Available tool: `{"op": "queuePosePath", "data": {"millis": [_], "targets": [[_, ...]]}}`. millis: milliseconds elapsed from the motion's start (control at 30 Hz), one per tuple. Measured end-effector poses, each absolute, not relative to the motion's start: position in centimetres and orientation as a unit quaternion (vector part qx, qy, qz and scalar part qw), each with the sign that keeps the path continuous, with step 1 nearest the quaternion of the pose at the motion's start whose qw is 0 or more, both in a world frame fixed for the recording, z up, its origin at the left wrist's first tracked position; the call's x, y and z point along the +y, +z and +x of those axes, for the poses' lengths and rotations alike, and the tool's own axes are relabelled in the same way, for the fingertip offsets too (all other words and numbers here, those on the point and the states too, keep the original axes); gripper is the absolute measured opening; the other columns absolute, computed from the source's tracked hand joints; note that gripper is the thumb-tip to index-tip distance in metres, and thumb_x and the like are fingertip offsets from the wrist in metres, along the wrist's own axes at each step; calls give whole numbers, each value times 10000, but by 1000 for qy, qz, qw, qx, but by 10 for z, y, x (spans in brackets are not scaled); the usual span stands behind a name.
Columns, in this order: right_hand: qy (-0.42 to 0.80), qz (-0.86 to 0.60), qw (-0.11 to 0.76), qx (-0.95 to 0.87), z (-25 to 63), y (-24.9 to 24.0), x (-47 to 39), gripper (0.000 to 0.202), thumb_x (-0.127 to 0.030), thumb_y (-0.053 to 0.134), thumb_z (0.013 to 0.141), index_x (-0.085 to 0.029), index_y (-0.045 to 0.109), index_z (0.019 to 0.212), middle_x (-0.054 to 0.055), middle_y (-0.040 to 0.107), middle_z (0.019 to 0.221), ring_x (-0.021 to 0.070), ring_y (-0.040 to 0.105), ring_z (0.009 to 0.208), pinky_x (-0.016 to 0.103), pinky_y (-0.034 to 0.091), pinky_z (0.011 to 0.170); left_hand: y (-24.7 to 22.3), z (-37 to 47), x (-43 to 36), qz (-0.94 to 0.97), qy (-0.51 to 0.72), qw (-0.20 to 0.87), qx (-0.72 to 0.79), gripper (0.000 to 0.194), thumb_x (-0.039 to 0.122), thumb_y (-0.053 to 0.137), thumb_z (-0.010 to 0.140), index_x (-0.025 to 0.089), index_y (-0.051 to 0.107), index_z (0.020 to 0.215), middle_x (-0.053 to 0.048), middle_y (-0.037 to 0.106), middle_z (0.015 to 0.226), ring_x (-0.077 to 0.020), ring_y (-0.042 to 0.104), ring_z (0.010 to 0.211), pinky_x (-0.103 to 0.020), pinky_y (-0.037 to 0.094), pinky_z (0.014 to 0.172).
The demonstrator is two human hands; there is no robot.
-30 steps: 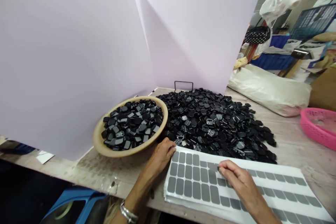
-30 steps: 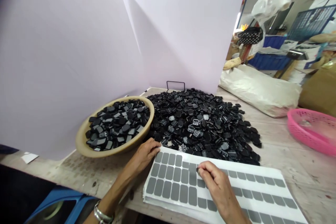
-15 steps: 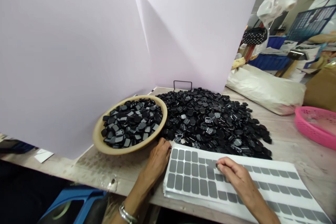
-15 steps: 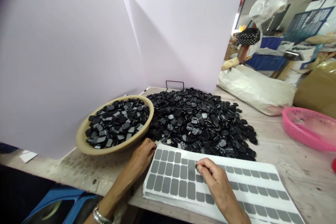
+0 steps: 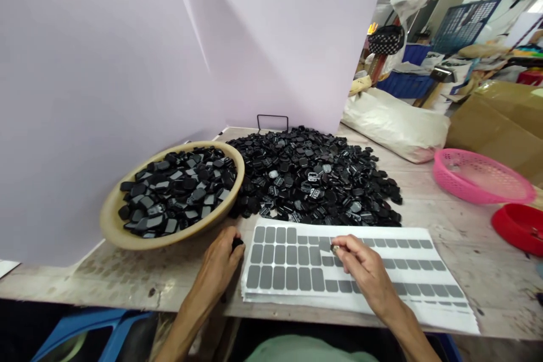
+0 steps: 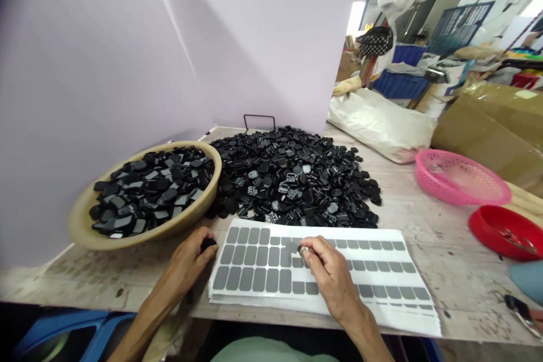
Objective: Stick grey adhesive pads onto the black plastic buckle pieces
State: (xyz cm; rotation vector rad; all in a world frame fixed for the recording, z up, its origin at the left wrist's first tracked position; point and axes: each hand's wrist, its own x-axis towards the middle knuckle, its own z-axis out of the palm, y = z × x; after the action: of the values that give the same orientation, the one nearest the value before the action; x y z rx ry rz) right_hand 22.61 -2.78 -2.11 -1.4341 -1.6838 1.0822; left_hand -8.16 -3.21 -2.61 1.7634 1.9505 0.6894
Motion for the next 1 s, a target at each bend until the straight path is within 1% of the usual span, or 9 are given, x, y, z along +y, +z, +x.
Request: {"op": "queuePosePath", "data": {"millis": [67,133,200,267,367,467,567,700,1000], "targets": [[412,-549,342,-642,230,-23,-31,221,-359,450,908,-238,610,999,0,583,825,147,535,672,258,432,628,-18,-75,-36,586,300,277,700,115,301,509,810,203,501,870,16,536,734,-162,522,659,-294,413,647],[417,-543,357,-636,233,-22,-33,216,-360,457,908,-233,611,992,-2,574,799,139,524,641,251,430,601,-8,-63,-40,512,369,388,671,225,371,535,817,198,502,956,37,528,695,-113,470,548,-244,371,539],[425,-536,369,-630,232,-21,-36,219,-360,459,909,-227,613,989,-5,561,754,132,507,597,244,422,558,2,-46,-42,428,423,511,614,358,393,592,789,196,483,1068,30,573,730,-75,447,486,-205,328,468],[423,-526,380,-632,229,-18,-39,221,-355,456,911,-222,616,986,-4,547,732,131,502,580,245,421,540,8,-25,-42,363,441,613,546,458,335,671,731,193,471,1118,-12,631,843,-68,504,508,-187,341,455],[403,-508,390,-654,222,-14,-42,214,-335,448,918,-223,619,979,6,542,758,142,525,623,260,439,585,6,6,-40,329,430,711,450,474,222,738,660,170,502,1069,-62,643,970,-107,615,626,-194,420,500],[380,-489,396,-678,217,-12,-43,196,-290,435,931,-227,612,987,21,568,822,154,558,705,267,449,644,-5,29,-37,326,411,749,405,406,194,732,676,144,516,1017,-56,659,888,-118,638,609,-202,450,510],[355,-476,394,-701,215,-13,-43,187,-236,423,938,-227,602,990,30,594,874,162,581,798,267,452,709,-15,40,-37,326,401,762,390,392,167,727,673,134,513,1000,-37,669,774,-132,644,579,-195,449,488],[340,-468,381,-721,212,-17,-43,200,-209,399,945,-219,588,1011,36,596,890,163,585,811,270,459,722,-19,40,-37,324,398,766,388,377,136,707,672,124,520,998,-20,661,648,-134,633,554,-188,445,478],[315,-461,352,-751,208,-21,-45,217,-171,384,947,-211,567,1055,43,574,894,163,570,805,284,458,707,-16,36,-38,323,390,762,404,370,115,675,669,122,513,1002,-26,665,604,-124,614,516,-176,426,467]]}}
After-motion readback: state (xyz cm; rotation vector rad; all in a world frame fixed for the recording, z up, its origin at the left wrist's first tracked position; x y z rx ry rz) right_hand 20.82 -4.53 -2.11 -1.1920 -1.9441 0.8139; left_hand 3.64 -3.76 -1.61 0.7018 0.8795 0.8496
